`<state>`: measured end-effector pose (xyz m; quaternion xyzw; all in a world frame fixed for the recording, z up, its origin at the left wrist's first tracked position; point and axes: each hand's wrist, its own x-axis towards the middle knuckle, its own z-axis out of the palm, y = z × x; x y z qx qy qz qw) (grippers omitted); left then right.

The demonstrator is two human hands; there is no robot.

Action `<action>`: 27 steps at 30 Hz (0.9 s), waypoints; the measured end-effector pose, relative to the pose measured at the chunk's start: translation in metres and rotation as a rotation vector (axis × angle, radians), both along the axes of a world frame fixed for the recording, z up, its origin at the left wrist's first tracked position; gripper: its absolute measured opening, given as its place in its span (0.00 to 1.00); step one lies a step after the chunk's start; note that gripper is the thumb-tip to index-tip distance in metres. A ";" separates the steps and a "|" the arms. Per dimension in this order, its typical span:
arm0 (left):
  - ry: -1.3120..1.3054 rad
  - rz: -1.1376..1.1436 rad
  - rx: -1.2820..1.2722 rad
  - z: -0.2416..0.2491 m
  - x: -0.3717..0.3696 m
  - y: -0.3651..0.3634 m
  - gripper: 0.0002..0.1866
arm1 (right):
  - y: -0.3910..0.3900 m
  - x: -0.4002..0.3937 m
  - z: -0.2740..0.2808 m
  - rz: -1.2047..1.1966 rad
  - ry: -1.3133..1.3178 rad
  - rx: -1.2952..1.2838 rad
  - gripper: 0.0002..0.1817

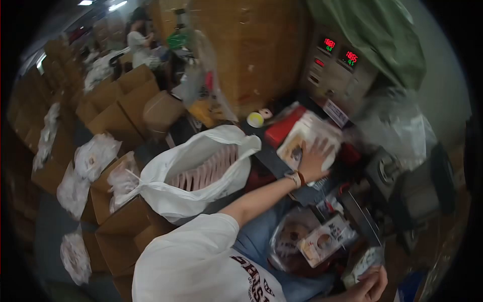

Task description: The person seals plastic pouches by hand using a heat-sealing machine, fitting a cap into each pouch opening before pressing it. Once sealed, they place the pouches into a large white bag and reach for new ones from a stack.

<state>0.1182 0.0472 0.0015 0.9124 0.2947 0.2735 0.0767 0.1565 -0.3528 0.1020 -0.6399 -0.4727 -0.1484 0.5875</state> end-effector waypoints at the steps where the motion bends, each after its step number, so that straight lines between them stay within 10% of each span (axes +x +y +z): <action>1: -0.059 0.076 0.004 -0.010 -0.003 -0.005 0.48 | -0.003 0.033 -0.020 0.050 -0.012 0.014 0.19; 4: -0.114 0.166 -0.035 -0.020 -0.001 -0.012 0.46 | -0.024 0.109 -0.075 -0.442 0.311 -0.198 0.22; 7: -0.139 0.207 -0.104 -0.017 -0.005 -0.016 0.45 | -0.012 0.105 -0.095 -0.720 -0.151 -1.008 0.24; 13: -0.326 0.075 0.087 -0.003 -0.055 -0.029 0.45 | -0.005 0.101 -0.104 -0.720 -0.093 -0.868 0.19; 17: 0.211 -0.312 0.050 -0.024 -0.132 -0.051 0.47 | -0.002 0.102 -0.111 -0.756 -0.168 -0.811 0.18; 27: -0.134 -0.366 -0.006 -0.001 -0.151 -0.050 0.15 | 0.001 0.079 -0.095 -0.890 0.125 -0.464 0.15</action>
